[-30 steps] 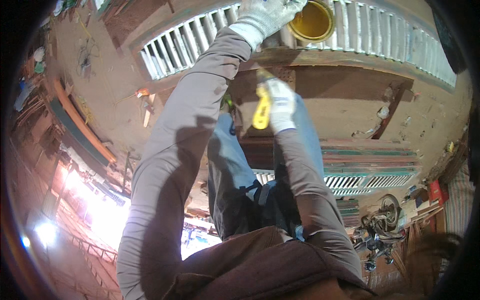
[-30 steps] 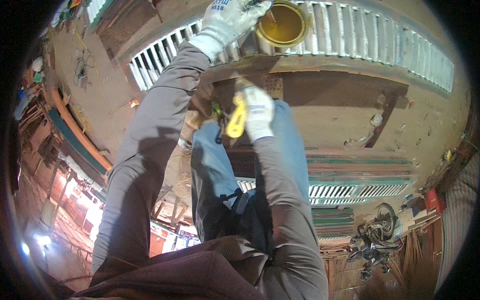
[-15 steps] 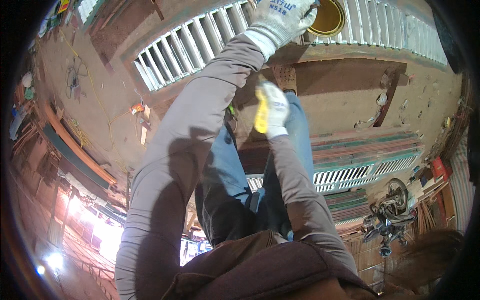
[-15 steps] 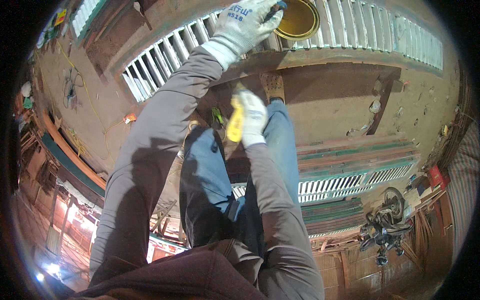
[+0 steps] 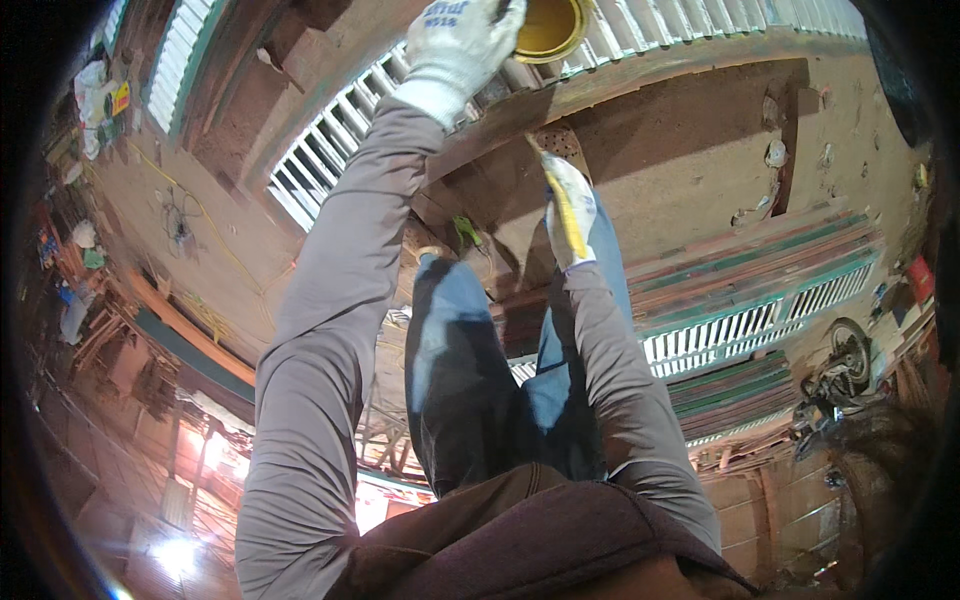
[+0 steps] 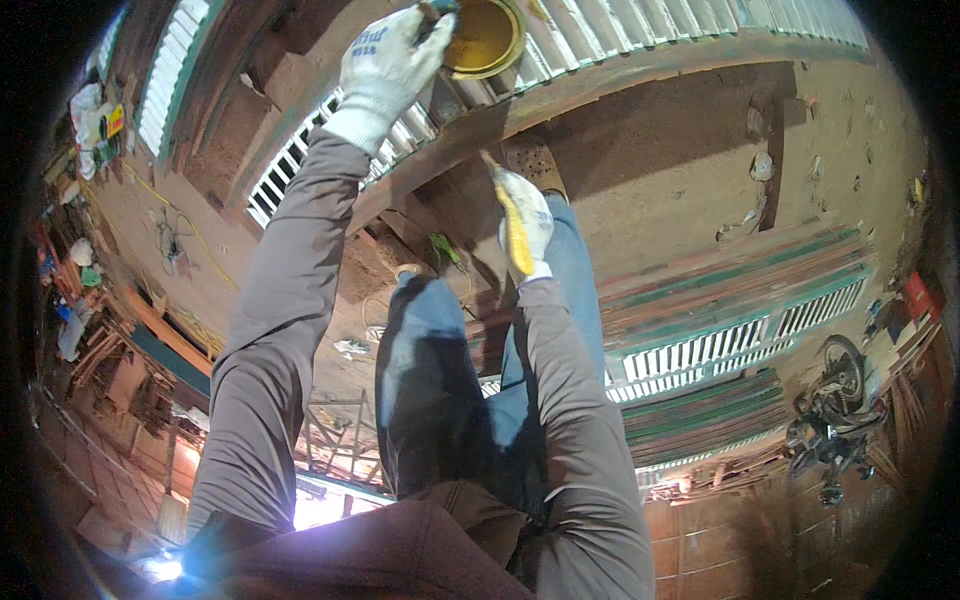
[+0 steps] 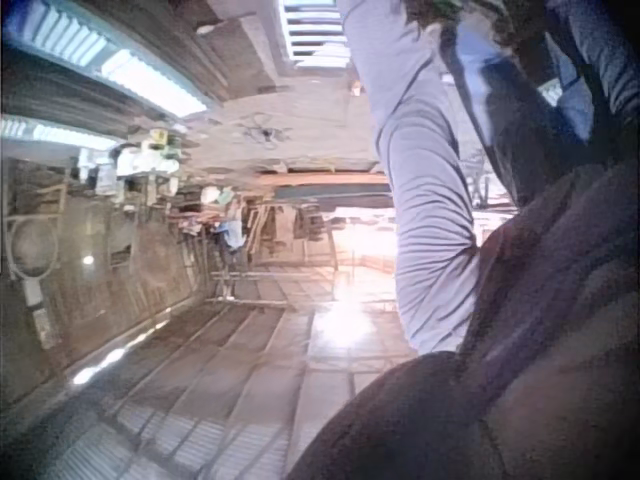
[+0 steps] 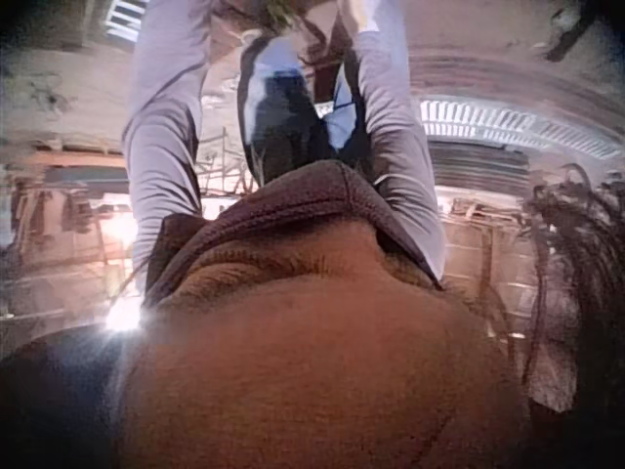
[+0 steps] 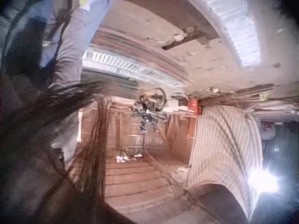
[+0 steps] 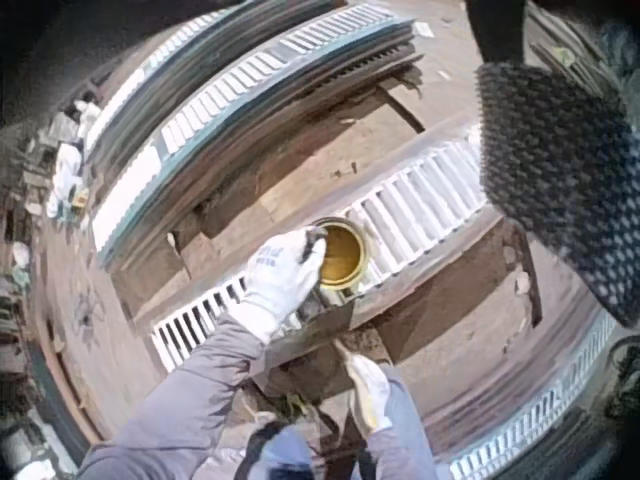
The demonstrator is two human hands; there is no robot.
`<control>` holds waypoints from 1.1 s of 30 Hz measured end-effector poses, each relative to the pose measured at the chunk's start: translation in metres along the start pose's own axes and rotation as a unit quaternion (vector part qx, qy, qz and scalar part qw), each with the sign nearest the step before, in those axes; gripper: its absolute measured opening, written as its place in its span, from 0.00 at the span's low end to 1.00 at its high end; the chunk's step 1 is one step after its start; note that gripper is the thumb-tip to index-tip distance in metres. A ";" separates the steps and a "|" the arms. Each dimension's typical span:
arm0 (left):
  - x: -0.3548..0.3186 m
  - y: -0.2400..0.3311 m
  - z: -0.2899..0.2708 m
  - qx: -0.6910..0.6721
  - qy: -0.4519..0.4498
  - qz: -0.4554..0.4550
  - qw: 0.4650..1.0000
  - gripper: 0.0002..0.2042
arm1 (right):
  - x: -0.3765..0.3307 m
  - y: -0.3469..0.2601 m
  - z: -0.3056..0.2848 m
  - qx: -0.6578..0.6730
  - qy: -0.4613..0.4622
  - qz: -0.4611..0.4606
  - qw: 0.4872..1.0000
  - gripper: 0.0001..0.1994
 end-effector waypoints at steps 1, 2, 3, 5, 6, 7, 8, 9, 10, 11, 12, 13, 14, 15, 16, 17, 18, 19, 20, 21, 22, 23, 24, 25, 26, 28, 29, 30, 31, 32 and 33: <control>0.001 0.002 -0.001 0.025 0.008 -0.008 1.000 0.11 | 0.001 -0.002 -0.005 0.071 0.070 0.077 0.992 0.15; 0.004 -0.002 0.002 0.059 -0.017 -0.013 0.998 0.14 | -0.010 0.026 0.000 0.074 0.103 0.420 0.899 0.15; 0.009 -0.004 0.011 0.082 -0.041 -0.015 0.996 0.18 | -0.018 0.068 0.005 0.290 0.220 0.486 0.795 0.17; 0.006 -0.011 0.014 0.034 0.012 -0.054 0.998 0.16 | 0.000 0.087 0.016 0.479 0.327 0.489 0.651 0.21; 0.007 -0.012 0.016 0.043 0.000 -0.077 0.996 0.15 | 0.014 0.083 0.021 0.499 0.337 0.481 0.637 0.20; 0.008 -0.013 0.018 0.053 -0.012 -0.099 0.994 0.15 | 0.025 0.076 0.029 0.518 0.346 0.471 0.624 0.20; 0.011 -0.009 0.020 0.024 0.012 -0.105 0.994 0.16 | 0.034 0.070 0.032 0.503 0.291 0.427 0.693 0.19; 0.008 -0.012 0.016 0.005 0.033 -0.119 0.992 0.17 | 0.040 0.042 0.032 0.574 0.341 0.477 0.571 0.19; 0.007 -0.017 0.014 0.001 0.027 -0.142 0.989 0.17 | 0.038 0.034 0.029 0.610 0.306 0.454 0.573 0.20; 0.010 -0.016 0.017 -0.014 0.037 -0.138 0.990 0.17 | 0.042 0.034 0.019 0.641 0.278 0.420 0.578 0.20; 0.011 -0.016 0.019 0.004 0.021 -0.138 0.990 0.16 | 0.041 0.045 0.015 0.623 0.293 0.437 0.579 0.20; 0.010 -0.016 0.020 0.022 0.005 -0.139 0.990 0.16 | 0.039 0.057 0.013 0.604 0.306 0.453 0.580 0.20; 0.010 -0.012 0.022 -0.013 0.011 -0.141 0.990 0.15 | 0.040 0.068 0.011 0.585 0.317 0.470 0.580 0.19; 0.012 -0.005 0.025 0.020 0.005 -0.093 0.995 0.15 | 0.049 0.079 0.006 0.567 0.338 0.490 0.568 0.19; 0.013 -0.001 0.025 0.052 0.001 -0.045 0.998 0.14 | 0.059 0.083 0.007 0.586 0.355 0.488 0.541 0.19; 0.014 0.001 0.026 0.082 -0.001 0.005 0.997 0.14 | 0.067 0.090 0.008 0.605 0.372 0.481 0.514 0.20; 0.004 0.003 0.027 0.305 -0.009 0.254 0.918 0.12 | 0.074 0.088 0.008 0.626 0.346 0.467 0.521 0.20; 0.000 -0.004 0.025 0.319 -0.035 0.252 0.913 0.14 | 0.082 0.091 0.002 0.650 0.330 0.441 0.523 0.20; -0.001 -0.012 0.022 0.284 -0.057 0.193 0.938 0.15 | 0.084 0.097 -0.006 0.672 0.312 0.420 0.524 0.20; -0.001 -0.018 0.019 0.248 -0.078 0.132 0.956 0.16 | 0.093 0.090 -0.019 0.693 0.294 0.398 0.524 0.20; -0.005 -0.015 0.013 0.297 -0.067 0.187 0.934 0.15 | 0.098 0.086 -0.042 0.629 0.309 0.373 0.608 0.20; -0.005 -0.005 0.010 0.339 -0.051 0.243 0.907 0.13 | 0.111 0.100 -0.060 0.607 0.333 0.384 0.612 0.20; -0.001 -0.008 0.010 0.276 -0.070 0.180 0.941 0.13 | 0.126 0.117 -0.075 0.595 0.357 0.373 0.616 0.19; 0.006 -0.001 0.013 0.195 -0.073 0.079 0.975 0.13 | 0.141 0.145 -0.090 0.583 0.387 0.357 0.619 0.20; 0.007 0.004 0.013 0.119 -0.075 -0.028 0.990 0.13 | 0.156 0.155 -0.099 0.556 0.430 0.393 0.593 0.20; 0.009 0.004 0.022 -0.005 -0.076 -0.137 0.988 0.14 | 0.187 0.181 -0.121 0.526 0.461 0.366 0.614 0.19; 0.008 0.004 0.023 -0.003 -0.074 -0.126 0.989 0.14 | 0.200 0.184 -0.125 0.529 0.473 0.370 0.599 0.18; 0.005 0.003 0.018 0.007 -0.070 -0.118 0.991 0.14 | 0.208 0.169 -0.122 0.514 0.447 0.393 0.618 0.18; 0.002 -0.001 0.014 0.015 -0.065 -0.110 0.992 0.14 | 0.212 0.153 -0.119 0.497 0.421 0.413 0.636 0.17; -0.004 -0.008 0.012 0.123 -0.069 0.029 0.990 0.13 | 0.206 0.146 -0.117 0.495 0.400 0.414 0.651 0.17; -0.011 -0.016 0.012 0.110 -0.064 0.006 0.992 0.13 | 0.198 0.141 -0.113 0.493 0.379 0.416 0.663 0.17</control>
Point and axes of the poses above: each hand's wrist, its own x-axis towards the middle knuckle, its own z-axis out of the palm, y = z × x, the point moved 5 cm from there along x, towards the middle knuckle, and after that the axes turned 7 degrees about y, right-handed, at the moved point
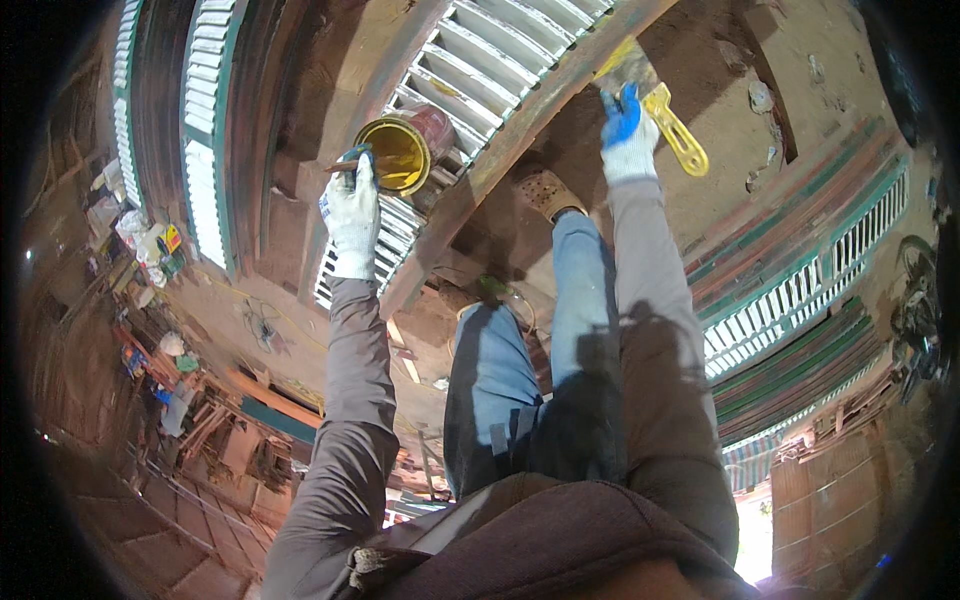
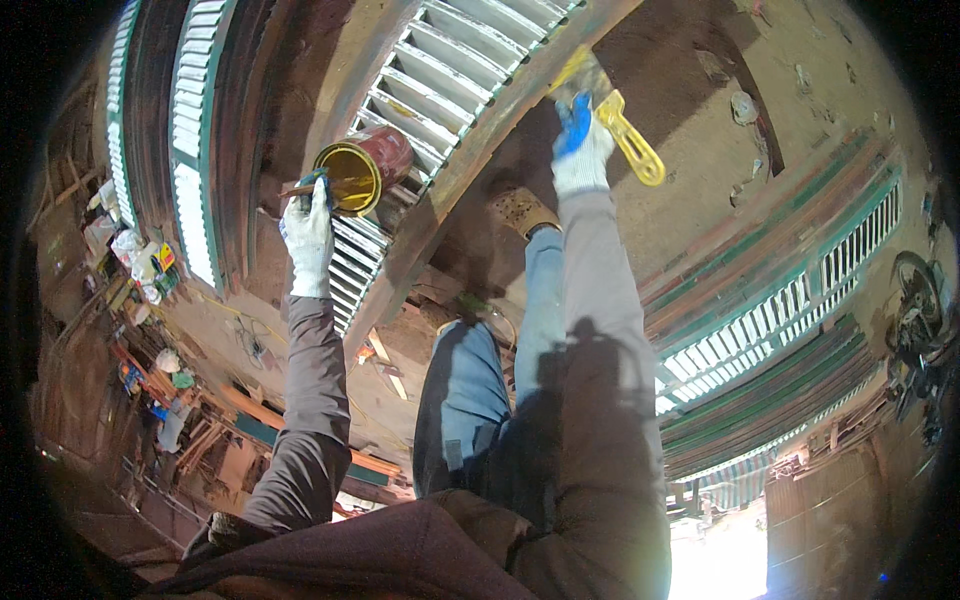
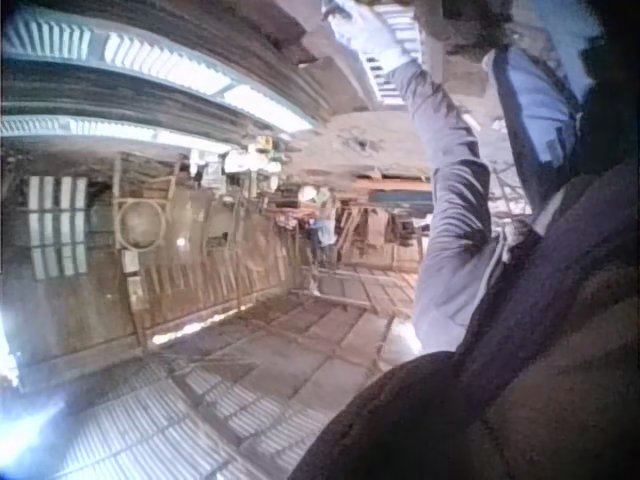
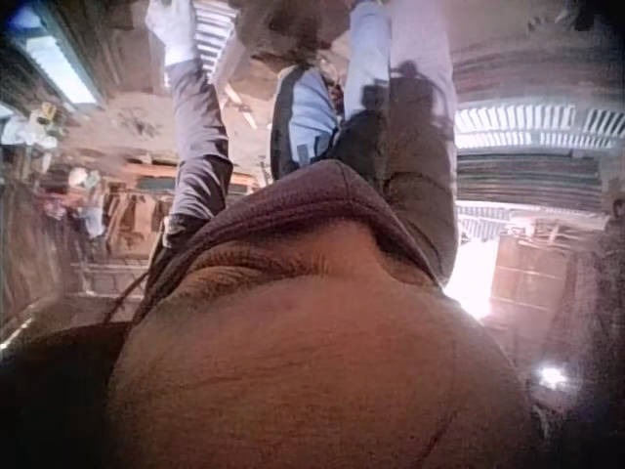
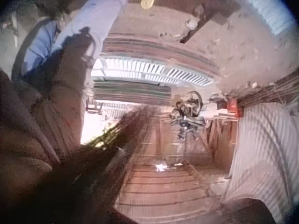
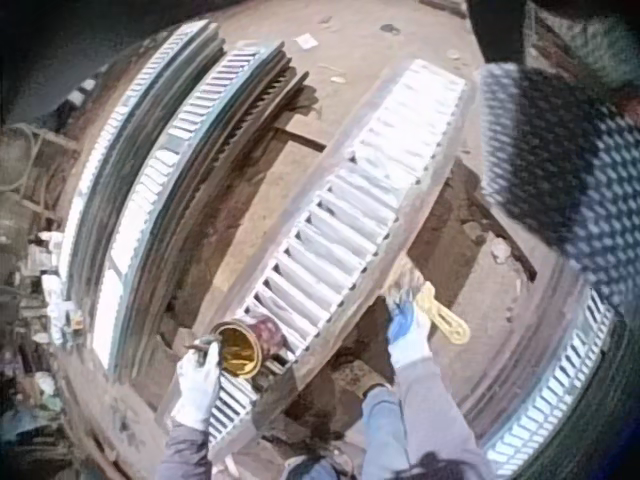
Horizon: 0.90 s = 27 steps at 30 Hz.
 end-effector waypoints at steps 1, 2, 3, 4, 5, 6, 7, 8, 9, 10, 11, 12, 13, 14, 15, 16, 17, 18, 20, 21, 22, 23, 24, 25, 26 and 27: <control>-0.006 -0.003 0.003 -0.015 0.004 -0.024 1.000 0.12 | -0.013 0.004 -0.016 -0.053 -0.070 -0.037 0.995 0.20; -0.006 -0.002 0.004 -0.137 0.006 -0.120 0.983 0.12 | -0.029 0.007 -0.027 -0.065 -0.102 -0.034 0.992 0.22; -0.006 0.000 0.002 -0.255 0.031 -0.212 0.943 0.12 | -0.046 0.010 -0.037 -0.077 -0.134 -0.031 0.987 0.24; -0.007 0.006 0.008 -0.269 0.005 -0.224 0.937 0.12 | -0.057 0.009 -0.054 -0.060 -0.118 0.005 0.991 0.24; -0.007 0.014 0.003 -0.255 -0.002 -0.223 0.941 0.12 | -0.069 0.009 -0.071 -0.106 -0.119 0.003 0.987 0.24; -0.009 0.013 0.009 -0.261 0.002 -0.260 0.930 0.11 | -0.077 0.004 -0.079 -0.154 -0.110 0.007 0.982 0.23; -0.015 0.006 0.014 -0.298 0.030 -0.257 0.919 0.11 | -0.087 0.004 -0.085 -0.202 -0.105 0.015 0.974 0.23; -0.015 0.014 0.016 -0.294 0.030 -0.241 0.924 0.11 | -0.095 -0.002 -0.089 -0.261 -0.079 0.031 0.962 0.22; -0.014 0.015 0.012 -0.199 0.041 -0.154 0.967 0.11 | -0.107 -0.001 -0.083 -0.218 -0.096 -0.024 0.971 0.21; -0.020 0.005 0.019 -0.298 0.026 -0.242 0.923 0.12 | -0.116 0.003 -0.079 -0.248 -0.107 -0.025 0.962 0.21; -0.023 0.005 0.021 -0.386 0.026 -0.334 0.859 0.12 | -0.129 -0.001 -0.072 -0.282 -0.116 -0.028 0.952 0.21; -0.027 0.002 0.016 -0.380 0.051 -0.334 0.861 0.12 | -0.140 -0.003 -0.065 -0.313 -0.125 -0.030 0.941 0.21; -0.032 -0.003 0.011 -0.373 0.075 -0.335 0.862 0.12 | -0.150 -0.003 -0.059 -0.429 -0.140 -0.067 0.890 0.21; -0.033 -0.004 0.008 -0.370 0.097 -0.335 0.861 0.12 | -0.158 -0.003 -0.054 -0.447 -0.156 -0.112 0.874 0.21; -0.037 -0.001 0.000 -0.392 0.133 -0.302 0.859 0.11 | -0.169 -0.001 -0.048 -0.465 -0.172 -0.156 0.854 0.21; -0.042 -0.001 -0.005 -0.390 0.141 -0.311 0.855 0.11 | -0.183 0.001 -0.039 -0.518 -0.211 -0.227 0.797 0.19; -0.048 -0.001 -0.014 -0.382 0.152 -0.321 0.853 0.11 | -0.200 0.005 -0.030 -0.558 -0.244 -0.299 0.735 0.19; -0.049 0.005 -0.022 -0.379 0.161 -0.330 0.850 0.10 | -0.218 0.007 -0.021 -0.621 -0.286 -0.393 0.615 0.20; -0.054 0.014 -0.037 -0.462 0.184 -0.347 0.795 0.09 | -0.239 0.021 -0.004 -0.548 -0.303 -0.529 0.573 0.23; -0.056 0.014 -0.039 -0.489 0.203 -0.351 0.773 0.08 | -0.251 0.027 0.006 -0.516 -0.312 -0.568 0.560 0.24; -0.057 0.015 -0.041 -0.515 0.220 -0.355 0.748 0.08 | -0.262 0.032 0.016 -0.485 -0.318 -0.608 0.543 0.26; -0.058 0.018 -0.047 -0.516 0.216 -0.355 0.749 0.08 | -0.262 0.041 0.024 -0.502 -0.320 -0.596 0.539 0.24; -0.061 0.018 -0.058 -0.508 0.216 -0.356 0.754 0.08 | -0.272 0.051 0.033 -0.516 -0.329 -0.579 0.539 0.22; -0.065 0.017 -0.064 -0.499 0.215 -0.358 0.759 0.08 | -0.271 0.063 0.035 -0.616 -0.321 -0.461 0.553 0.20; -0.067 0.017 -0.066 -0.492 0.234 -0.332 0.770 0.08 | -0.275 0.066 0.039 -0.614 -0.320 -0.463 0.554 0.19; -0.067 0.016 -0.065 -0.484 0.252 -0.307 0.780 0.08 | -0.277 0.071 0.045 -0.612 -0.319 -0.465 0.555 0.19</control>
Point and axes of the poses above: each hand's wrist, its own x-axis towards the middle knuckle, its own z-axis out of the palm, y = z × x, the point moved 5 cm from there along x, towards the middle knuckle, and after that the axes turned 7 degrees about y, right-handed, at the moved point
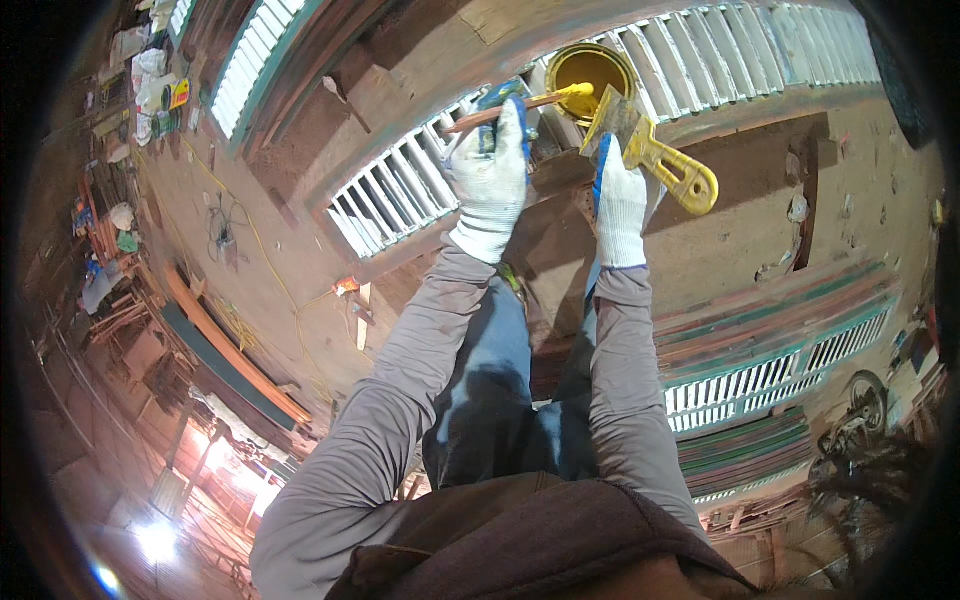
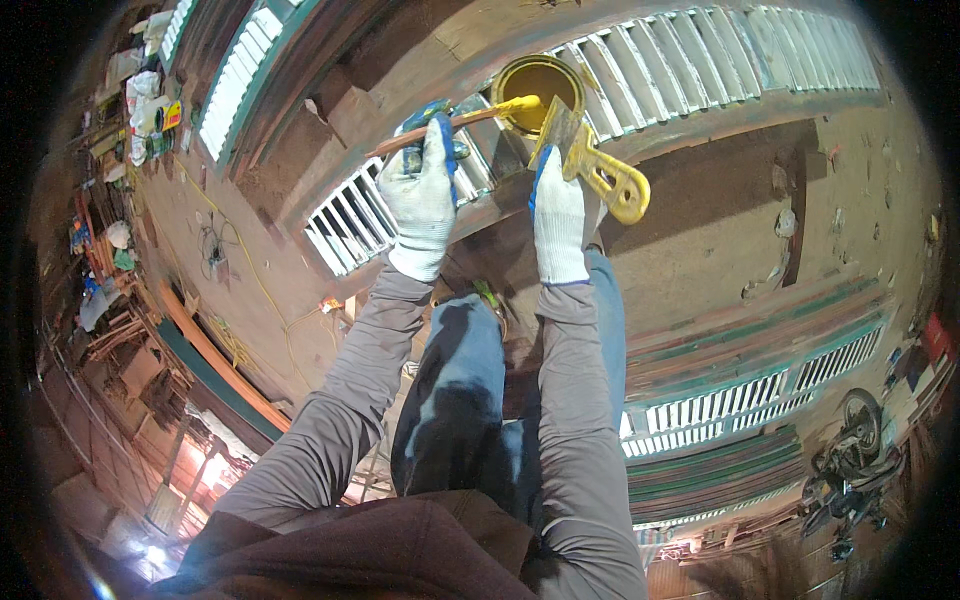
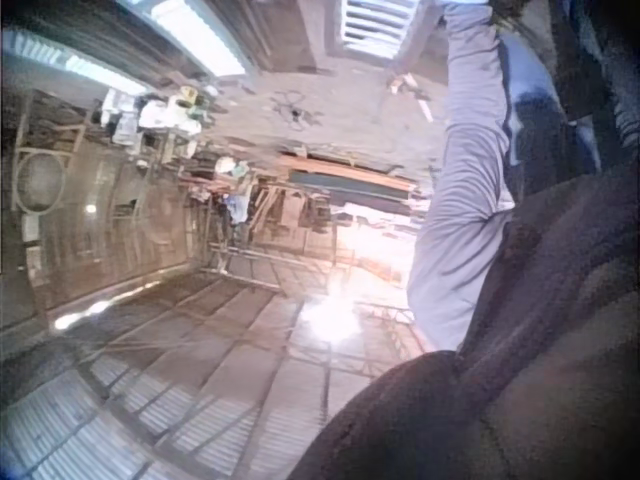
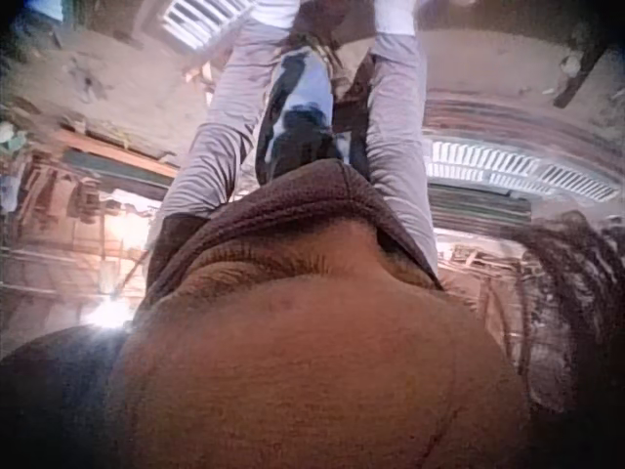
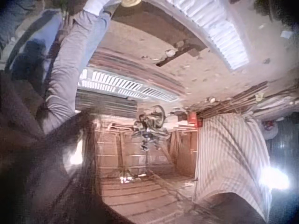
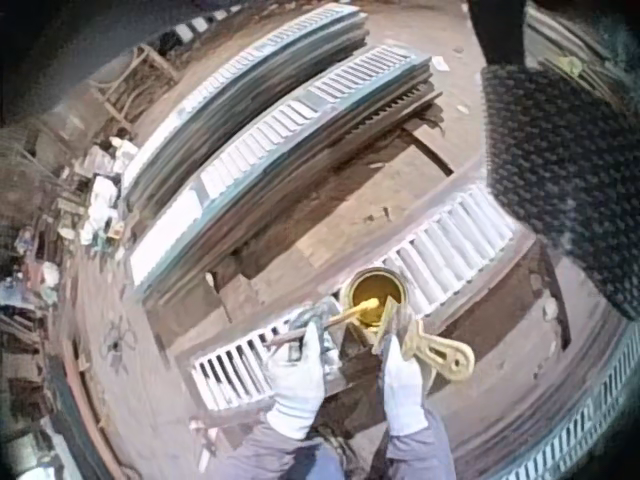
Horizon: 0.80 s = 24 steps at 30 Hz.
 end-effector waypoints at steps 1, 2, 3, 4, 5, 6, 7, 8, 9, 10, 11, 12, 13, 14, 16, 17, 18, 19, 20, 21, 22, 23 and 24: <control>-0.001 0.000 -0.002 0.000 0.002 0.034 0.999 0.08 | 0.003 -0.003 0.004 0.001 0.003 0.000 1.000 0.18; -0.002 -0.001 -0.002 0.035 -0.032 0.046 0.998 0.10 | 0.003 -0.005 0.006 0.036 0.030 0.001 0.999 0.17; -0.006 -0.003 -0.002 0.020 -0.026 0.042 0.999 0.10 | 0.002 -0.007 0.008 0.021 0.036 -0.010 0.999 0.16; -0.008 -0.005 -0.002 0.020 -0.030 0.027 0.999 0.10 | 0.002 -0.008 0.010 0.007 0.042 -0.022 0.999 0.16; -0.011 -0.005 -0.001 0.022 -0.033 0.013 0.999 0.10 | 0.001 -0.009 0.013 -0.006 0.048 -0.032 0.998 0.16; -0.016 0.004 0.004 -0.004 -0.018 0.036 0.999 0.09 | 0.002 0.000 0.019 0.058 0.053 0.021 0.997 0.17; -0.018 -0.009 0.003 0.055 -0.012 0.103 0.993 0.08 | 0.000 0.012 0.030 0.122 0.057 0.073 0.988 0.18; -0.021 -0.004 0.005 0.091 -0.025 0.148 0.984 0.07 | 0.000 0.011 0.030 0.130 0.062 0.071 0.987 0.18; -0.026 0.003 0.007 0.127 -0.039 0.192 0.972 0.07 | 0.000 0.011 0.030 0.138 0.068 0.070 0.986 0.18; -0.034 0.012 0.010 0.160 -0.043 0.256 0.952 0.08 | -0.002 0.008 0.025 0.086 0.077 0.014 0.993 0.18; -0.041 0.015 0.012 0.186 -0.066 0.343 0.918 0.09 | -0.002 0.002 0.019 0.033 0.088 -0.043 0.995 0.17; -0.044 0.011 0.015 0.184 -0.070 0.342 0.919 0.09 | -0.002 0.007 0.022 0.069 0.100 -0.013 0.993 0.13; -0.048 0.008 0.018 0.181 -0.074 0.340 0.920 0.08 | 0.000 0.021 0.024 0.222 0.100 0.115 0.963 0.12; -0.048 0.002 0.019 0.179 -0.073 0.328 0.925 0.08 | 0.001 0.030 0.025 0.363 0.096 0.240 0.895 0.12; -0.042 -0.004 0.017 0.184 -0.065 0.309 0.931 0.09 | 0.001 0.022 0.018 0.540 0.090 0.364 0.754 0.11; -0.038 -0.013 0.021 0.186 -0.082 0.258 0.944 0.09 | 0.001 0.026 0.010 0.543 0.073 0.365 0.753 0.13; -0.029 -0.021 0.021 0.193 -0.099 0.210 0.953 0.10 | -0.003 0.026 0.006 0.582 0.055 0.358 0.728 0.13; -0.019 -0.031 0.022 0.199 -0.116 0.160 0.960 0.11 | -0.006 0.026 0.004 0.620 0.036 0.349 0.702 0.14; -0.009 -0.041 0.028 0.216 -0.154 0.152 0.952 0.16 | -0.009 0.032 -0.001 0.609 0.049 0.327 0.721 0.15; -0.001 -0.049 0.032 0.235 -0.190 0.142 0.943 0.22 | -0.018 0.040 -0.001 0.586 0.036 0.280 0.759 0.15; 0.006 -0.057 0.031 0.336 -0.184 0.140 0.913 0.27 | -0.031 0.051 -0.002 0.561 0.022 0.232 0.794 0.15; 0.012 -0.062 0.026 0.436 -0.174 0.133 0.873 0.31 | -0.045 0.058 -0.004 0.498 0.003 0.235 0.835 0.15; 0.016 -0.058 0.011 0.402 -0.102 0.164 0.895 0.39 | -0.058 0.065 -0.008 0.430 -0.017 0.236 0.871 0.16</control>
Point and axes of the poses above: each hand's wrist, its own x-axis towards the middle knuckle, its own z-axis out of the palm, y = z × x, the point moved 5 cm from there along x, towards the middle knuckle, and after that the axes turned 7 degrees about y, right-handed, at the moved point
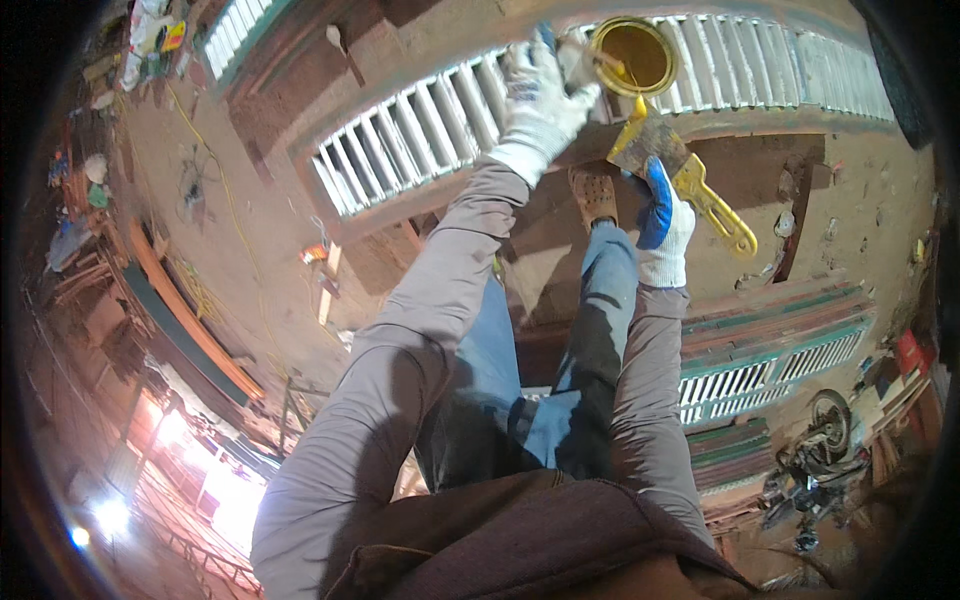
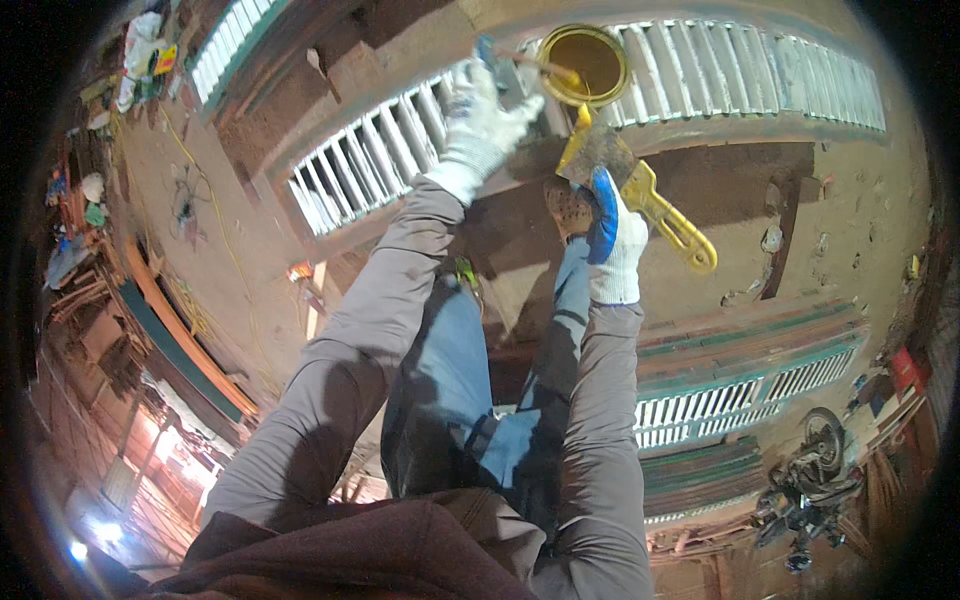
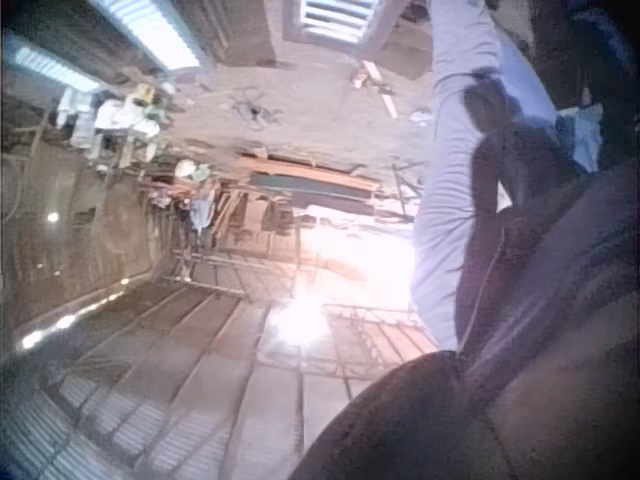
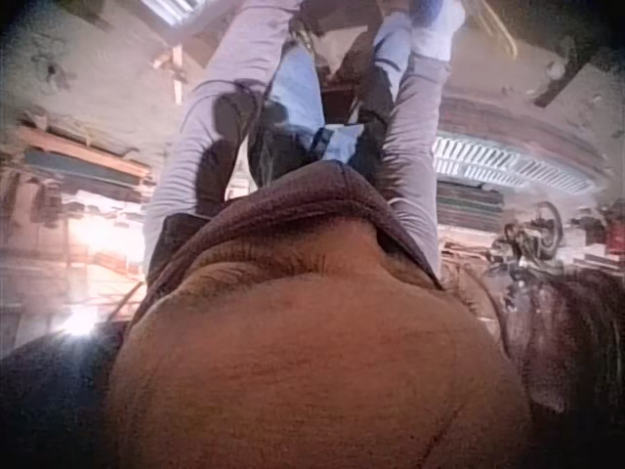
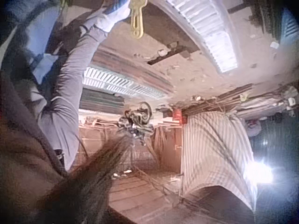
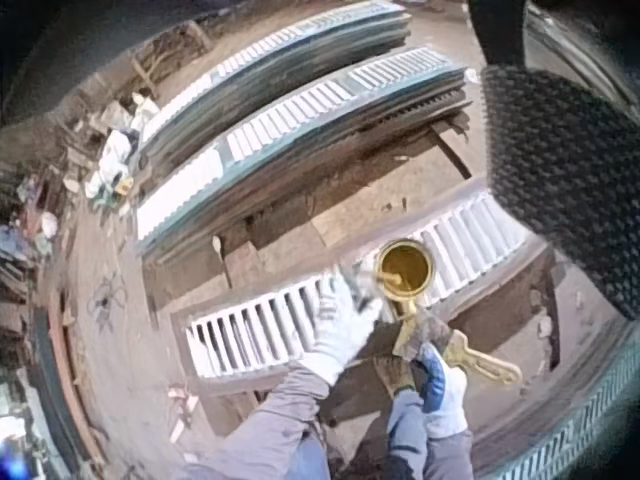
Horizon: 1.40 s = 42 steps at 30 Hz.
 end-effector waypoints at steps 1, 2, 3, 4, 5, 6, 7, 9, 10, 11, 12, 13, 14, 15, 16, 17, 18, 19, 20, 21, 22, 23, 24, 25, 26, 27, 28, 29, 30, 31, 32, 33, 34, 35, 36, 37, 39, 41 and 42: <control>-0.009 -0.020 -0.009 -0.054 -0.004 -0.047 0.997 0.43 | -0.009 0.006 -0.008 -0.077 -0.004 0.001 0.997 0.16; -0.030 -0.046 -0.019 -0.039 0.086 -0.054 0.994 0.42 | -0.022 0.013 -0.005 -0.052 0.020 0.008 0.998 0.17; -0.049 -0.061 -0.032 -0.031 0.172 -0.058 0.983 0.41 | -0.033 0.019 -0.004 -0.031 0.052 0.009 0.998 0.17; -0.069 -0.088 -0.036 -0.126 0.116 -0.128 0.977 0.39 | -0.039 0.026 0.002 -0.037 0.008 -0.080 0.996 0.16; -0.095 -0.107 -0.055 -0.213 0.059 -0.196 0.955 0.37 | -0.047 0.034 0.008 -0.032 -0.037 -0.165 0.985 0.14; -0.128 -0.132 -0.073 -0.118 0.088 -0.135 0.980 0.34 | -0.059 0.036 0.021 -0.128 -0.044 -0.229 0.964 0.14; -0.167 -0.160 -0.082 -0.024 0.115 -0.071 0.990 0.31 | -0.069 0.039 0.035 -0.221 -0.049 -0.295 0.928 0.14; -0.236 -0.202 -0.087 -0.013 -0.050 -0.084 0.995 0.32 | -0.065 0.055 0.042 -0.340 0.006 -0.360 0.869 0.14; -0.275 -0.220 -0.097 0.007 -0.077 -0.053 0.996 0.29 | -0.063 0.064 0.050 -0.392 0.032 -0.381 0.837 0.14; -0.316 -0.238 -0.108 0.030 -0.106 -0.024 0.994 0.27 | -0.062 0.074 0.058 -0.442 0.055 -0.397 0.803 0.15; -0.353 -0.258 -0.113 0.055 -0.179 -0.050 0.981 0.26 | -0.056 0.087 0.063 -0.495 0.071 -0.390 0.773 0.18; -0.389 -0.272 -0.119 0.081 -0.255 -0.076 0.961 0.26 | -0.051 0.098 0.069 -0.536 0.085 -0.382 0.748 0.19; -0.415 -0.274 -0.129 0.094 -0.279 -0.063 0.954 0.24 | -0.046 0.108 0.077 -0.527 0.096 -0.352 0.767 0.19; -0.436 -0.275 -0.135 0.111 -0.298 -0.051 0.947 0.22 | -0.046 0.114 0.090 -0.514 0.106 -0.325 0.787 0.20; -0.454 -0.276 -0.139 0.092 -0.310 -0.049 0.945 0.21 | -0.059 0.121 0.106 -0.573 0.110 -0.364 0.725 0.19; -0.470 -0.275 -0.140 0.075 -0.320 -0.049 0.943 0.20 | -0.072 0.126 0.123 -0.625 0.112 -0.404 0.658 0.19; -0.480 -0.271 -0.138 0.055 -0.331 -0.049 0.941 0.19 | -0.084 0.136 0.133 -0.635 0.077 -0.434 0.635 0.19; -0.486 -0.272 -0.131 0.060 -0.330 -0.068 0.940 0.17 | -0.093 0.146 0.139 -0.630 0.057 -0.436 0.640 0.19; -0.490 -0.272 -0.125 0.069 -0.329 -0.091 0.937 0.15 | -0.107 0.150 0.147 -0.617 0.018 -0.448 0.647 0.19; -0.495 -0.272 -0.123 0.080 -0.328 -0.114 0.934 0.13 | -0.121 0.149 0.154 -0.602 -0.022 -0.457 0.654 0.19; -0.502 -0.269 -0.123 0.098 -0.328 -0.122 0.932 0.13 | -0.126 0.143 0.154 -0.590 -0.032 -0.442 0.675 0.20; -0.500 -0.264 -0.119 0.107 -0.329 -0.118 0.931 0.12 | -0.114 0.144 0.140 -0.586 -0.017 -0.410 0.699 0.19; -0.497 -0.260 -0.115 0.117 -0.328 -0.114 0.931 0.12 | -0.098 0.139 0.120 -0.538 0.029 -0.438 0.720 0.18; -0.493 -0.259 -0.113 0.132 -0.323 -0.112 0.930 0.12 | -0.083 0.132 0.103 -0.482 0.072 -0.466 0.739 0.18; -0.498 -0.261 -0.117 0.153 -0.311 -0.113 0.931 0.12 | -0.074 0.117 0.105 -0.544 0.088 -0.427 0.717 0.17; -0.498 -0.262 -0.113 0.151 -0.323 -0.120 0.927 0.12 | -0.062 0.102 0.096 -0.538 0.097 -0.424 0.721 0.16; -0.499 -0.262 -0.112 0.151 -0.337 -0.128 0.921 0.13 | -0.046 0.099 0.086 -0.556 0.107 -0.426 0.706 0.16; -0.501 -0.262 -0.109 0.147 -0.352 -0.134 0.915 0.14 | -0.032 0.100 0.079 -0.576 0.119 -0.427 0.687 0.16; -0.501 -0.262 -0.108 0.150 -0.345 -0.139 0.916 0.13 | -0.026 0.105 0.080 -0.587 0.116 -0.414 0.686 0.15; -0.502 -0.263 -0.107 0.152 -0.358 -0.142 0.910 0.14 | -0.022 0.111 0.082 -0.597 0.115 -0.402 0.684 0.14; -0.502 -0.264 -0.109 0.155 -0.372 -0.149 0.903 0.14 | -0.023 0.114 0.086 -0.608 0.110 -0.388 0.684 0.14; -0.502 -0.264 -0.110 0.158 -0.385 -0.155 0.896 0.14 | -0.024 0.120 0.089 -0.598 0.104 -0.344 0.716 0.14; -0.504 -0.265 -0.111 0.158 -0.376 -0.151 0.901 0.13 | -0.027 0.127 0.093 -0.587 0.098 -0.299 0.746 0.14; -0.504 -0.266 -0.112 0.158 -0.366 -0.147 0.905 0.13 | -0.033 0.133 0.098 -0.574 0.093 -0.253 0.773 0.14; -0.505 -0.267 -0.113 0.157 -0.356 -0.143 0.910 0.12 | -0.046 0.131 0.109 -0.643 0.081 -0.326 0.688 0.14; -0.506 -0.269 -0.113 0.152 -0.354 -0.146 0.911 0.13 | -0.053 0.132 0.115 -0.644 0.078 -0.324 0.689 0.14; -0.506 -0.271 -0.116 0.142 -0.352 -0.152 0.913 0.13 | -0.067 0.136 0.130 -0.645 0.070 -0.317 0.691 0.13; -0.508 -0.275 -0.116 0.137 -0.369 -0.154 0.906 0.14 | -0.083 0.139 0.146 -0.661 0.063 -0.330 0.671 0.14; -0.508 -0.277 -0.117 0.138 -0.372 -0.156 0.905 0.14 | -0.090 0.140 0.154 -0.666 0.060 -0.328 0.668 0.15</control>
Point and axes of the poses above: each hand's wrist, its own x-axis towards the middle knuckle, its own z-axis out of the palm, y = z × x, the point moved 5 cm from there along x, towards the middle knuckle, and after that the axes turned 7 degrees about y, right-handed, at the moved point
